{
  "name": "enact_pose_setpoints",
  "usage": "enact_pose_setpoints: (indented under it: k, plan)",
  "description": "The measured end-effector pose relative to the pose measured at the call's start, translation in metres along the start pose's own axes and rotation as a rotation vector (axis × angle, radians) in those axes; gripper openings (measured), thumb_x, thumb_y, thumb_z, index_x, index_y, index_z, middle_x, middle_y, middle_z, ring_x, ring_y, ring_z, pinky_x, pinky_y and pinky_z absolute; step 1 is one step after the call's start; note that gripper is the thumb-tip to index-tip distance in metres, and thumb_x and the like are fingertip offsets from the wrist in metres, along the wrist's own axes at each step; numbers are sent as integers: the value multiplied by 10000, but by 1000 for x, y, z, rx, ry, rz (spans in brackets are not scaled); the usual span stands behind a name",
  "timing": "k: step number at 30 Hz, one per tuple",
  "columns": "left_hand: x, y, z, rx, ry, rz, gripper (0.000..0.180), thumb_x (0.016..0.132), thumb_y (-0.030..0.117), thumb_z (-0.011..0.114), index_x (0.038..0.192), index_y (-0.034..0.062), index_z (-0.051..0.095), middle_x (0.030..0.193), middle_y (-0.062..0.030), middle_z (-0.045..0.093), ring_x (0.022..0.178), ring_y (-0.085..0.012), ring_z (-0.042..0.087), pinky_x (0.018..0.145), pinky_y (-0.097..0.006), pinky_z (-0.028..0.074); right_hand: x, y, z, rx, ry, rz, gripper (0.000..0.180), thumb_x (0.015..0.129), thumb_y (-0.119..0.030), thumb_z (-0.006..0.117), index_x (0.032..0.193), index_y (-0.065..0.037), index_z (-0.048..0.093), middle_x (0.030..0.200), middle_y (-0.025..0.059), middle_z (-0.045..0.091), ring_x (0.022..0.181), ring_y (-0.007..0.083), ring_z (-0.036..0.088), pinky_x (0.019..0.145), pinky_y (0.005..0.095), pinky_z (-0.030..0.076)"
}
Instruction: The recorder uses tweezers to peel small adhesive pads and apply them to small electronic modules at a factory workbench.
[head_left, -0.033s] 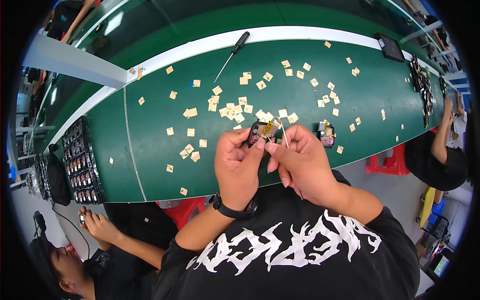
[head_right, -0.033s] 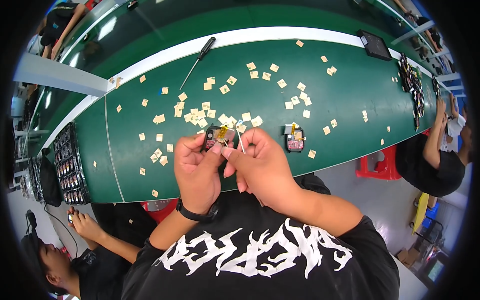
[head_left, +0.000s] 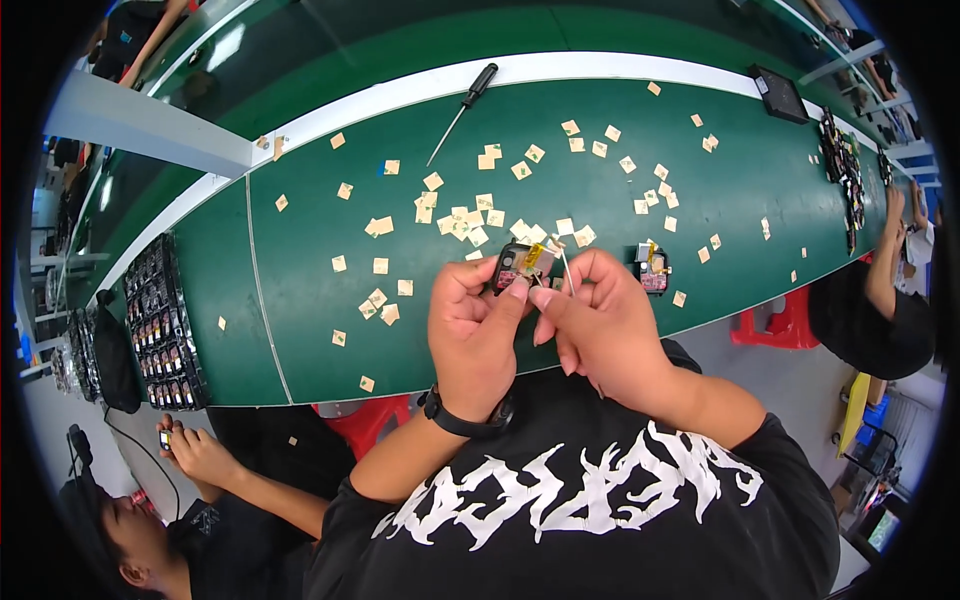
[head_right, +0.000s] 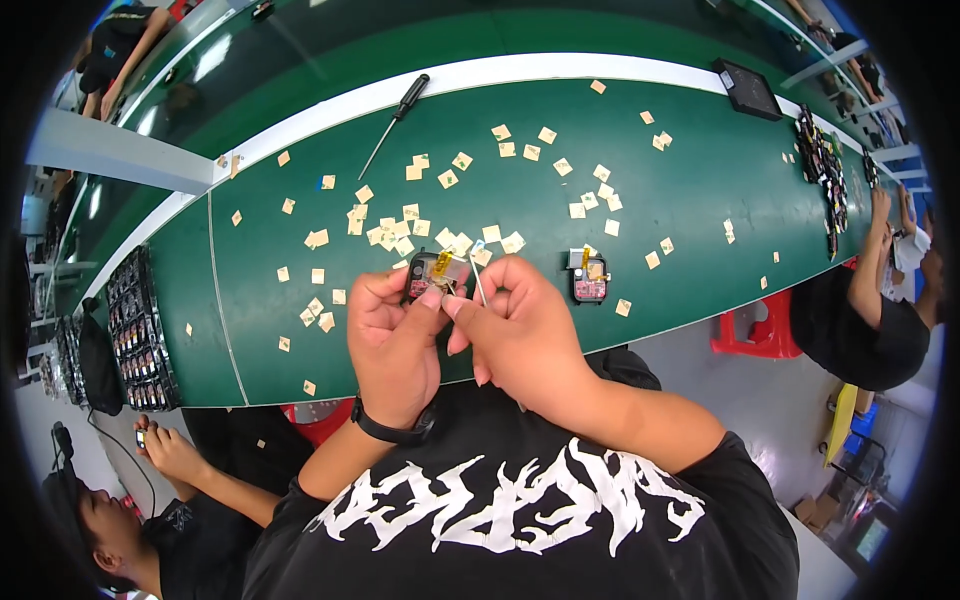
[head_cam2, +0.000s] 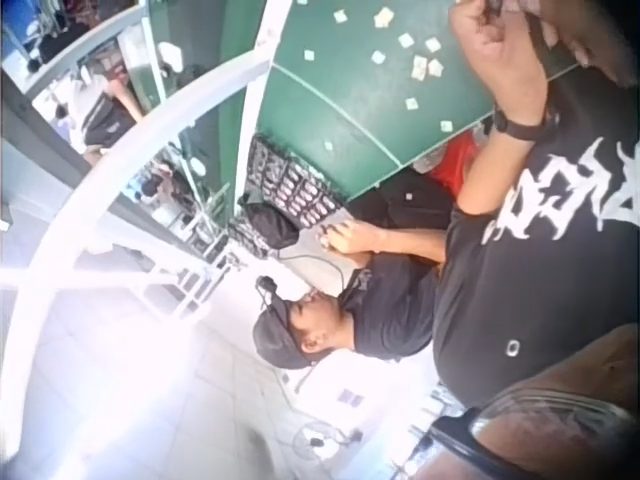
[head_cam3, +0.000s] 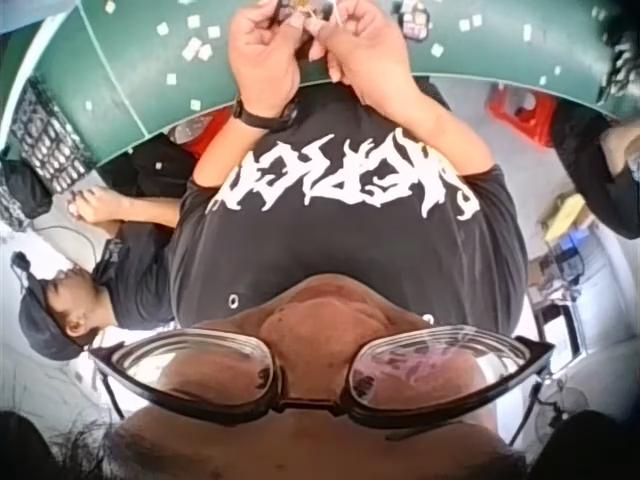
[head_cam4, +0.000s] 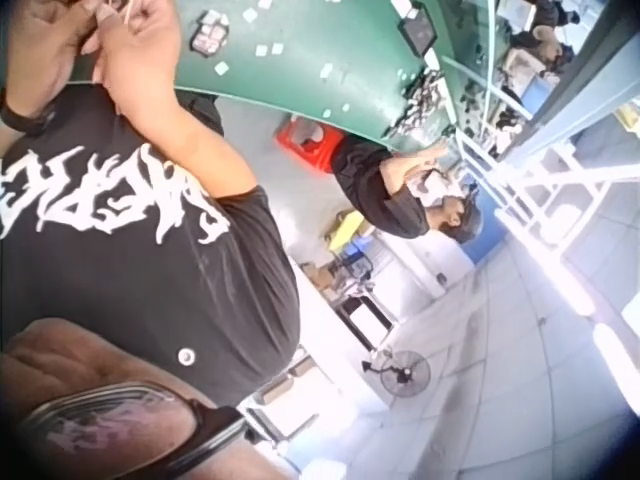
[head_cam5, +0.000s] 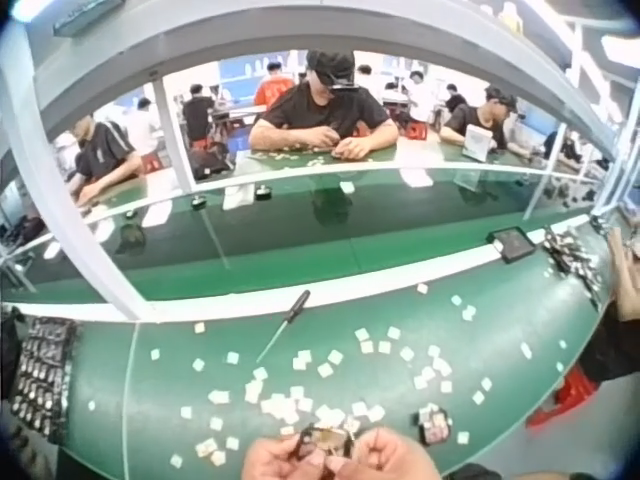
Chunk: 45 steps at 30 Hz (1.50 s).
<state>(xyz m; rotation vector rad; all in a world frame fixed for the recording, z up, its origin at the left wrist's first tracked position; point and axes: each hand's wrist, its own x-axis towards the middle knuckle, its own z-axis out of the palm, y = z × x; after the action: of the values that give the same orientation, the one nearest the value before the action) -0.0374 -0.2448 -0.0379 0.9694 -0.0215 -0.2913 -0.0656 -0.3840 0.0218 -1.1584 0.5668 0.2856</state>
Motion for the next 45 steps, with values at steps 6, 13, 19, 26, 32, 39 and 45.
enact_pose_setpoints:
  k: [6,13,19,26,32,39,45]
  plan:
    - [4,13,4,-59,16,-147,266,966,-50,551,1218,0,481,1208,-171,618,1053,-216,663,893,-351,576,4,17,1,-326,111,-235,188,952,-55,653,965,-24,468,668,48,626,519,35,551,414,228,389]
    - [4,16,5,-51,30,-198,387,975,-40,545,1356,-11,488,1266,-135,593,1083,-188,643,893,-321,570,6,29,-10,-367,94,-305,221,937,-75,691,991,-25,482,626,-6,586,533,12,510,462,224,372]
    - [2,12,0,-64,-7,-152,325,974,-44,547,1298,-34,524,1244,-130,589,1081,-189,642,909,-331,564,6,22,-13,-414,48,-284,236,933,-96,708,1026,-29,501,589,-43,507,516,0,369,476,219,277]
    - [0,7,0,-41,-4,-64,348,956,-94,557,1300,-61,515,1226,-129,593,1086,-165,655,911,-259,515,9,30,-12,-459,76,-358,208,930,-72,690,1023,-17,512,605,-35,538,508,7,410,467,228,309]
    - [1,6,-1,-3,-23,-73,348,942,-115,556,1286,-68,524,1197,-132,610,1060,-165,662,907,-263,525,4,26,-13,-857,86,-766,217,851,0,670,1007,-19,520,677,74,630,515,161,605,492,300,462]
    - [1,2,-1,56,-24,-35,359,953,-94,553,1308,-55,529,1195,-135,627,1053,-184,657,912,-334,565,9,23,-23,-614,79,-755,272,858,16,698,1097,-1,569,733,24,579,548,70,490,490,226,377]
    - [1,10,-1,92,-81,-79,373,955,-104,524,1325,-60,530,1184,-111,598,1047,-177,644,922,-323,550,3,-3,-28,-730,-63,-641,382,798,21,764,1160,-44,662,938,22,600,623,61,499,531,209,387]
